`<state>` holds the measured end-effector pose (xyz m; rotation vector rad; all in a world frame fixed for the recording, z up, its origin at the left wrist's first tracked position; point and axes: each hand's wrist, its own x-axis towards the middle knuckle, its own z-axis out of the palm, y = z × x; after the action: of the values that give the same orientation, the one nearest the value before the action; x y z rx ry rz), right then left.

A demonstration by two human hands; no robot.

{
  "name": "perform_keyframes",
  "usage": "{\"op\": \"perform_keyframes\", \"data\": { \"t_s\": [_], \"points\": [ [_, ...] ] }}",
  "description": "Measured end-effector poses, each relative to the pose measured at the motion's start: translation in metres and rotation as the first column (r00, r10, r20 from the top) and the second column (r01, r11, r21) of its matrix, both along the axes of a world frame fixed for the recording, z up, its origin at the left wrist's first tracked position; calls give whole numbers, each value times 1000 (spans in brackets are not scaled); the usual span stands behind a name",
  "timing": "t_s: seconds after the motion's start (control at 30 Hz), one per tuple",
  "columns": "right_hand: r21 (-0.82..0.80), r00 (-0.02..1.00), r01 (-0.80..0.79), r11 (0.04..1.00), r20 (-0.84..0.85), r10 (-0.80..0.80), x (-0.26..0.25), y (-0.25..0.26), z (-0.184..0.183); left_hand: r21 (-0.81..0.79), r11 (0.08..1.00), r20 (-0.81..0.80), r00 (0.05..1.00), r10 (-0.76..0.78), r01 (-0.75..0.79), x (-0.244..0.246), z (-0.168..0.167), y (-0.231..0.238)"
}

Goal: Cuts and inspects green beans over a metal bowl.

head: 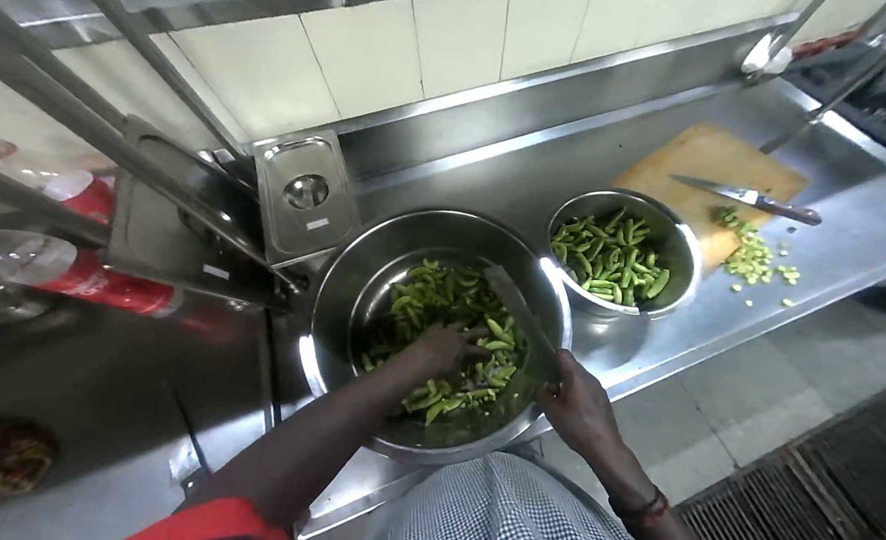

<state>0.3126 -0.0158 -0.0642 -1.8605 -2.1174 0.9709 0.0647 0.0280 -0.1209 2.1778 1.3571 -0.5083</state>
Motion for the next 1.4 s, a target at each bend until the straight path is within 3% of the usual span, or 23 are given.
{"op": "perform_keyframes", "data": {
  "t_s": [0.17,0.27,0.37,0.47,0.53,0.73,0.83,0.97,1.13,1.27,1.33,1.4],
  "points": [
    [38,999,19,999,-31,-18,1,-3,-4,175,932,-46,943,331,-318,-29,-12,13],
    [38,999,36,999,-38,-35,1,-4,-5,227,892,-76,906,416,-391,-15,3,9],
    [16,999,33,999,-43,-32,0,-3,-2,97,941,-18,945,327,-323,7,29,-10],
    [-1,998,43,999,-48,-43,2,-3,-2,-136,985,-6,995,104,-104,8,14,-42],
    [-21,998,38,999,-44,-39,1,-2,0,-132,990,-20,999,37,-39,-10,8,-59],
    [-1,999,1,1000,-38,-1,1,-6,1,-98,982,-249,959,132,-161,-41,40,-54],
    [-33,999,-14,999,-34,13,1,-7,5,-73,976,-119,973,196,-205,-14,54,-48],
    [-63,999,-19,998,-51,16,2,-5,8,-7,983,37,982,184,-184,34,34,-26],
    [-102,975,7,995,-220,-29,11,-3,4,-29,977,-35,977,209,-210,53,1,-15],
    [-150,951,22,988,-302,-67,16,-3,5,-94,962,41,964,261,-256,34,14,-22],
    [-139,937,11,990,-343,-59,16,-4,6,-87,925,247,891,380,-370,21,34,-33],
    [-113,916,-17,993,-401,-30,14,-3,9,-103,848,483,720,499,-520,12,60,-52]
  ]
}}
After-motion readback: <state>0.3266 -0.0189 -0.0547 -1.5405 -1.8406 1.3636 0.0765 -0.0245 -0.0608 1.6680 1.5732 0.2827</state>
